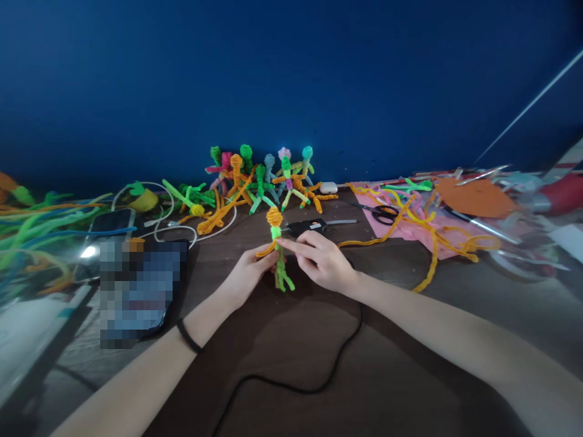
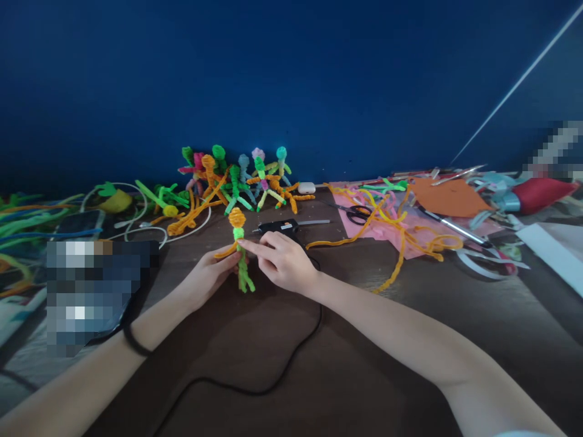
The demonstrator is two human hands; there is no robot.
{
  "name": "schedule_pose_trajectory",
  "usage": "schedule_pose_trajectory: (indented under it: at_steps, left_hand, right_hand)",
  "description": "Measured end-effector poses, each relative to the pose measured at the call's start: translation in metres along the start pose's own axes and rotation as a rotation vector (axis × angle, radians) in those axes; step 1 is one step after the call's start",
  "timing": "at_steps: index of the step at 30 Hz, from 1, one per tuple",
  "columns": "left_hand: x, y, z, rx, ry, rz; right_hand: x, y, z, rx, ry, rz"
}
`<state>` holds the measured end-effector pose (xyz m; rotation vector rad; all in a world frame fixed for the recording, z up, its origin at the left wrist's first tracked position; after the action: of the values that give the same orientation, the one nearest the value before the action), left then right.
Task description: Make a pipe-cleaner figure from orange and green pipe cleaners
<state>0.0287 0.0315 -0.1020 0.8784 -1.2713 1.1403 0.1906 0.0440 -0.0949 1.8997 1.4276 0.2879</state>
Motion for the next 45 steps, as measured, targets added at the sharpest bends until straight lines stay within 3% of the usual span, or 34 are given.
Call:
schedule_pose_trajectory:
  at_steps: [16,24,45]
  left_hand:
    - [0.0018,-0.0008,0.0008,0.021,-0.005,-0.011]
    - [-0.0001,0.0005,0.0001,0.024,0.001,-0.009]
    - [0.0028,-0.0021,0.0013,0.001,-0.025,-0.126]
  right_hand:
    - [-0.0059,0.0038,-0.0031,0.033,-0.02,-0.152]
    - [-0.0057,0.0063,-0.0025,0.107,-0.027,-0.066]
    - [-0.0056,0.0055,-0.0031,0.046,-0.007,0.002]
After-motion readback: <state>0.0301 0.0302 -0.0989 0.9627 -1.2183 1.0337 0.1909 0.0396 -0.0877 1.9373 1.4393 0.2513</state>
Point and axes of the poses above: each hand's wrist, its own z-axis away from the middle knuckle, its own y-axis out of the back of the hand, x = y × z, the point moved 2 cm from there along -z, towards the middle knuckle, and after that the axes turned 6 degrees about y, right-handed, at the moved point
